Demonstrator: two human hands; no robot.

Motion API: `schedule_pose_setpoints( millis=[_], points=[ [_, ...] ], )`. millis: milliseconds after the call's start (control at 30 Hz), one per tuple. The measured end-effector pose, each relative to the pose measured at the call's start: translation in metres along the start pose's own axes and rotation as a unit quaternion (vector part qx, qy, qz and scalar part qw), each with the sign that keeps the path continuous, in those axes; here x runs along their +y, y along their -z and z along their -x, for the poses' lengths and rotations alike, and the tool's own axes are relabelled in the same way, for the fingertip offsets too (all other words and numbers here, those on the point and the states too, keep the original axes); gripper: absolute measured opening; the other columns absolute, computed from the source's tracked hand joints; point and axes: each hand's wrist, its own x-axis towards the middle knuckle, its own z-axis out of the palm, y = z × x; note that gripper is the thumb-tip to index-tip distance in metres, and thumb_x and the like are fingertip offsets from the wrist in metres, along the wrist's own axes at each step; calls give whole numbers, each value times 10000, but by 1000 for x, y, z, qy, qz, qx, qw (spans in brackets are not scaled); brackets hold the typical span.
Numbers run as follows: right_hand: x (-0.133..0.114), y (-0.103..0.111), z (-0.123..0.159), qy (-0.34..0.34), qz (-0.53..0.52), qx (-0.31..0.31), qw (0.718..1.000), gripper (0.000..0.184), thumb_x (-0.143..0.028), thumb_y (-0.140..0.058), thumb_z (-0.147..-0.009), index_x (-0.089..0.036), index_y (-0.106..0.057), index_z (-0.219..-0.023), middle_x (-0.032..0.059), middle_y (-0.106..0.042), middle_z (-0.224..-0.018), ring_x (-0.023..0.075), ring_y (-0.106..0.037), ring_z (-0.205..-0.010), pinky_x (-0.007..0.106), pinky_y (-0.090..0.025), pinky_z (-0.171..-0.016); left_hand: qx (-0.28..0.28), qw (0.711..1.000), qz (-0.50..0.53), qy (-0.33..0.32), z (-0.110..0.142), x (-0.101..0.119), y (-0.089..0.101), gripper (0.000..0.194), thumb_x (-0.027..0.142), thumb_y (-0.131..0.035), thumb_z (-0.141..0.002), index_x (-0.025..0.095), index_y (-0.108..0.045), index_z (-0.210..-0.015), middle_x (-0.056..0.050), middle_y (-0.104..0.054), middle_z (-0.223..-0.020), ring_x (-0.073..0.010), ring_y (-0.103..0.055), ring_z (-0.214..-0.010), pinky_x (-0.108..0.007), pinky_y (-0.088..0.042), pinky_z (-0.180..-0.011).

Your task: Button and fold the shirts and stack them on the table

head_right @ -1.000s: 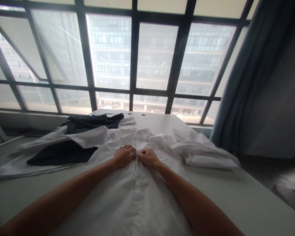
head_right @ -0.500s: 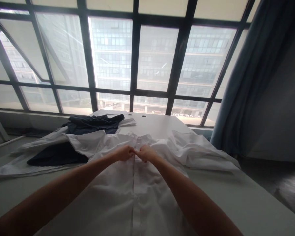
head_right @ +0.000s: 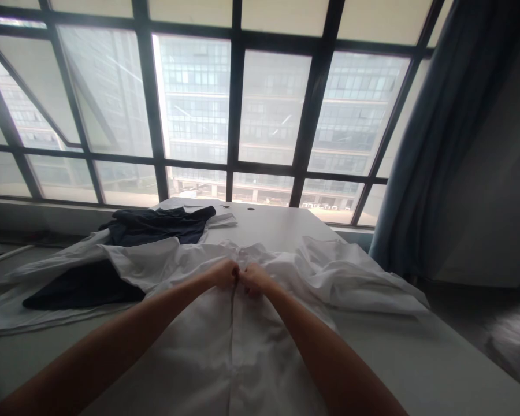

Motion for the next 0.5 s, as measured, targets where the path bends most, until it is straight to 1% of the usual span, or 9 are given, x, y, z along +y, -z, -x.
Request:
schedule_pose_setpoints(
  millis=[100,167,267,333,400,500],
  points=[
    [2,2,5,-7,-8,1,1000,360,-301,-567,-867,-159,-539,-538,12,-526,-388,117,-512,-338,184,-349,-329,-32,999,11,6,5,1,1,142,35,-605,-643,123,-656,-544,14,-469,-417,-133,-448,-468,-250,-355,-522],
    [4,6,8,-7,-19,-20,1000,255,-206,-561,-833,-151,-564,-584,7,-564,-436,113,-539,-370,177,-376,-354,-55,998,12,16,8,2,1,144,74,-608,-644,139,-642,-520,16,-464,-399,-132,-441,-440,-244,-353,-495],
    [9,12,12,-11,-47,-56,997,140,-133,-558,-774,-144,-590,-638,0,-621,-523,99,-573,-402,160,-388,-372,-52,998,3,27,10,4,2,155,92,-612,-600,156,-586,-461,31,-424,-376,-117,-413,-427,-227,-326,-463],
    [13,14,13,-2,-69,-61,996,135,-125,-551,-761,-143,-587,-633,-13,-613,-517,79,-554,-386,148,-362,-361,-52,998,9,43,12,5,2,174,115,-612,-600,158,-556,-441,32,-417,-373,-107,-394,-417,-219,-298,-438],
    [18,15,13,16,-92,-65,994,132,-139,-550,-765,-144,-591,-640,-19,-614,-510,71,-542,-381,145,-355,-358,-76,993,55,69,13,5,3,188,153,-601,-631,159,-547,-450,28,-428,-375,-101,-383,-392,-215,-278,-412],
    [25,14,12,41,-109,-68,991,108,-179,-573,-780,-148,-599,-679,-17,-630,-515,81,-566,-411,149,-389,-380,-108,972,173,115,18,2,3,210,226,-584,-682,164,-535,-488,29,-433,-386,-99,-389,-364,-205,-259,-381]
  ],
)
